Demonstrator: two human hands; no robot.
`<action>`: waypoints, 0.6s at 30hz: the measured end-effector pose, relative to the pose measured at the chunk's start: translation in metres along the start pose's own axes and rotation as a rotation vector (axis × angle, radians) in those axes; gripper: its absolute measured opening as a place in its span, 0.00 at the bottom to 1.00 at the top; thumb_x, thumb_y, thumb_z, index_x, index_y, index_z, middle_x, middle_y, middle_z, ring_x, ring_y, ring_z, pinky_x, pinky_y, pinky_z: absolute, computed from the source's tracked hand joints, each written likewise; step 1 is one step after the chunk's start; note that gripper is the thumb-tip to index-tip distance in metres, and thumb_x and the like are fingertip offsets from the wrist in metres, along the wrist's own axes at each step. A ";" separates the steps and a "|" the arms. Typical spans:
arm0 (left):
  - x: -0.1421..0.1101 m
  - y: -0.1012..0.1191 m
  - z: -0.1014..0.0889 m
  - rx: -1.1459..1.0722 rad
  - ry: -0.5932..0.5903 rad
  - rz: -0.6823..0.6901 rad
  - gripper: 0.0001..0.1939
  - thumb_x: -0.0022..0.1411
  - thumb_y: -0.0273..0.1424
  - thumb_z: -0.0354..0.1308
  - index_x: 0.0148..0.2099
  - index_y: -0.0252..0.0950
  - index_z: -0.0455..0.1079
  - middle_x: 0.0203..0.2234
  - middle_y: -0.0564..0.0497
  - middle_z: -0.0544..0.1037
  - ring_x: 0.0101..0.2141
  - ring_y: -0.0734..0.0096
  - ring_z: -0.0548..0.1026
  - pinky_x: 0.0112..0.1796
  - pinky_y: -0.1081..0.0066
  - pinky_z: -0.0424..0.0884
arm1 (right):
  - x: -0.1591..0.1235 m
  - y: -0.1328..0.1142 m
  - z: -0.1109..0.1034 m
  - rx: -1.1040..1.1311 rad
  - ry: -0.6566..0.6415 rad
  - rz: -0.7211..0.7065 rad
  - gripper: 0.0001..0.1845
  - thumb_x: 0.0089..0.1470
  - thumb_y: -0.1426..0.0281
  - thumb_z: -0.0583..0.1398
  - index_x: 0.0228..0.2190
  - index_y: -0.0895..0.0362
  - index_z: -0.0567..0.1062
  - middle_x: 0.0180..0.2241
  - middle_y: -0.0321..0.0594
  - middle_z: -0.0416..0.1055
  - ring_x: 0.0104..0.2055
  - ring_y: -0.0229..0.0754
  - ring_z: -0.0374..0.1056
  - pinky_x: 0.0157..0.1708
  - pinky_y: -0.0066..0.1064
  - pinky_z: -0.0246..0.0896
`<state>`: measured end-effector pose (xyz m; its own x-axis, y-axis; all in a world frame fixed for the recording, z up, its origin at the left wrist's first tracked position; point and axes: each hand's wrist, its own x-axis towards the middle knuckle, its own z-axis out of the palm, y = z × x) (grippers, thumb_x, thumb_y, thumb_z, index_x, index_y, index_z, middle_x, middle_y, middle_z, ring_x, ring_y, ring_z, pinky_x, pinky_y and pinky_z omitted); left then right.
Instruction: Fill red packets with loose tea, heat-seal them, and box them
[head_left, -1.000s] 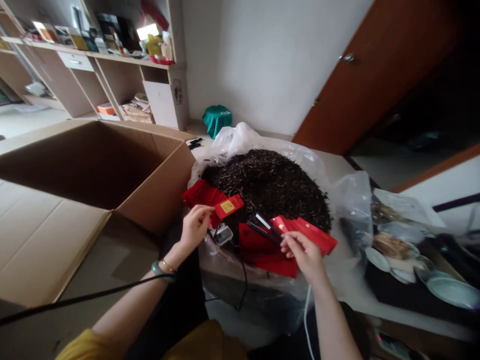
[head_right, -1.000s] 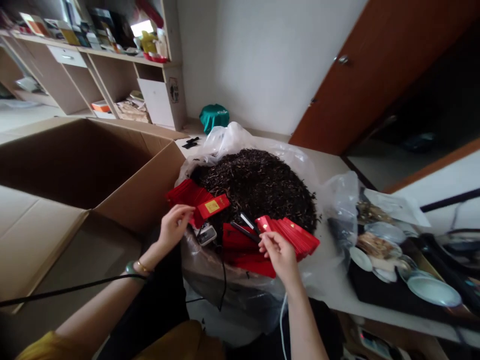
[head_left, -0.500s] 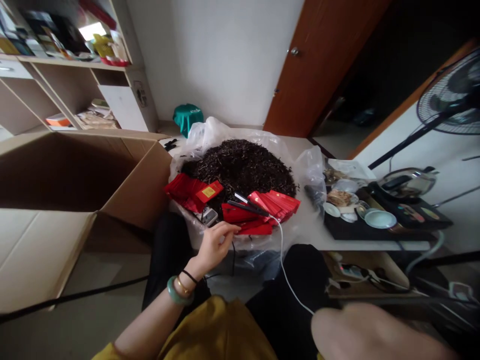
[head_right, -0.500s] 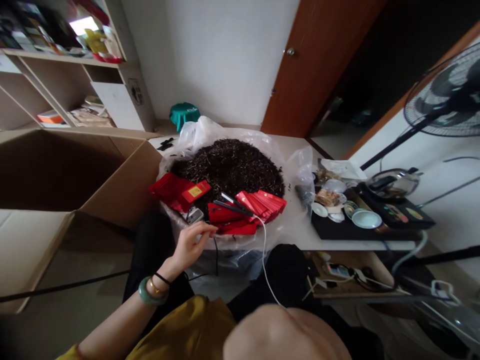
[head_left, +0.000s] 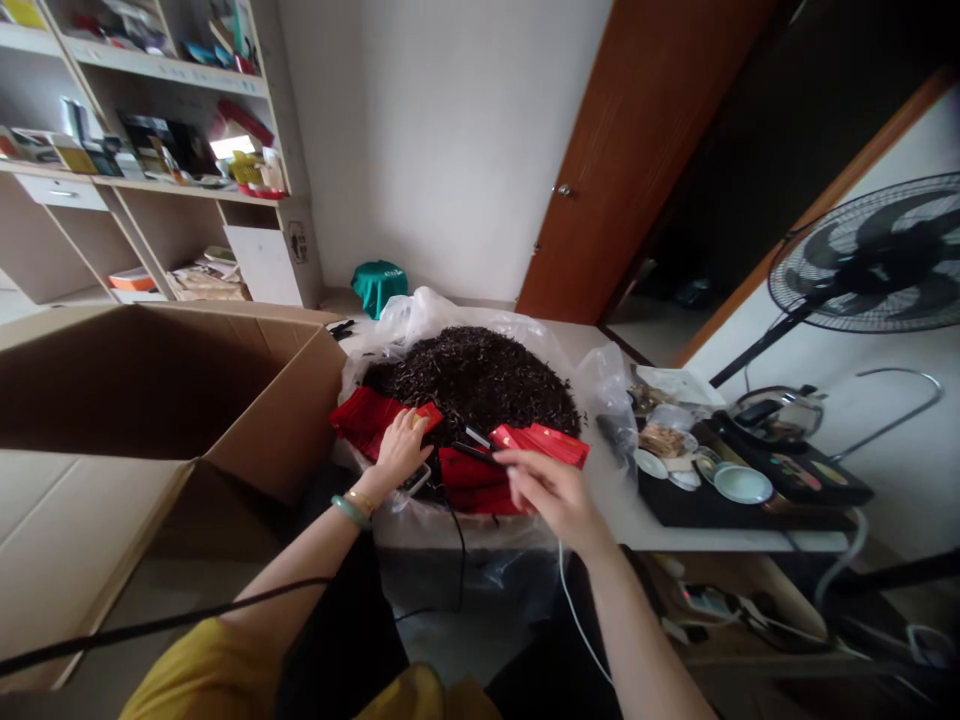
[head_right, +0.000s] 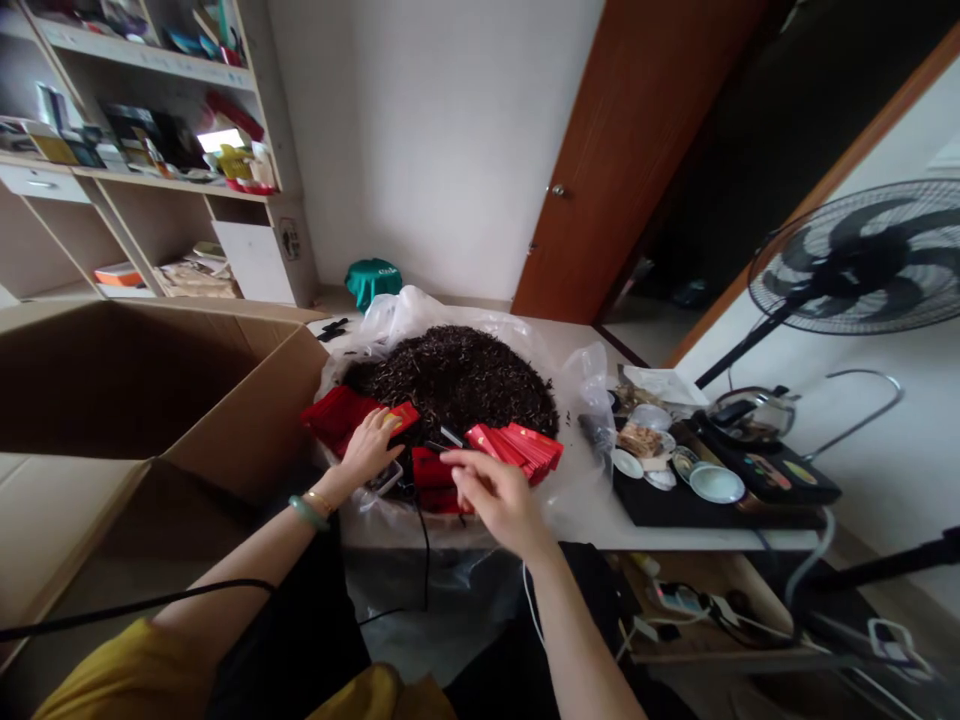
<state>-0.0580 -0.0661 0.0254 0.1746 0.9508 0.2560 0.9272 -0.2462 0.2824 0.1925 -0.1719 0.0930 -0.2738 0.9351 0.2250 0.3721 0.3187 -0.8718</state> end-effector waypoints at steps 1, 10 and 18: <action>0.009 -0.001 0.001 0.038 -0.067 -0.027 0.28 0.55 0.30 0.62 0.58 0.37 0.64 0.59 0.38 0.64 0.59 0.48 0.60 0.55 0.53 0.62 | 0.020 0.010 0.009 -0.011 -0.021 0.061 0.16 0.59 0.64 0.55 0.45 0.58 0.75 0.25 0.36 0.72 0.27 0.37 0.70 0.29 0.30 0.68; 0.054 -0.018 -0.006 0.015 -0.270 -0.035 0.14 0.56 0.32 0.62 0.45 0.38 0.76 0.36 0.44 0.81 0.40 0.58 0.78 0.40 0.71 0.68 | 0.094 0.080 0.049 -0.094 -0.101 0.193 0.14 0.55 0.72 0.54 0.41 0.60 0.77 0.25 0.39 0.76 0.27 0.39 0.72 0.26 0.28 0.66; 0.061 -0.033 -0.003 -0.051 -0.141 -0.036 0.18 0.67 0.30 0.44 0.46 0.39 0.75 0.42 0.46 0.81 0.42 0.62 0.78 0.40 0.72 0.69 | 0.136 0.065 0.075 -0.170 0.048 0.106 0.13 0.53 0.75 0.58 0.39 0.57 0.79 0.39 0.44 0.78 0.39 0.42 0.74 0.43 0.32 0.66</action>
<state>-0.0791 -0.0008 0.0342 0.1891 0.9754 0.1138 0.9164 -0.2169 0.3365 0.1127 -0.0361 0.0342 -0.1836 0.9699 0.1600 0.5418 0.2357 -0.8068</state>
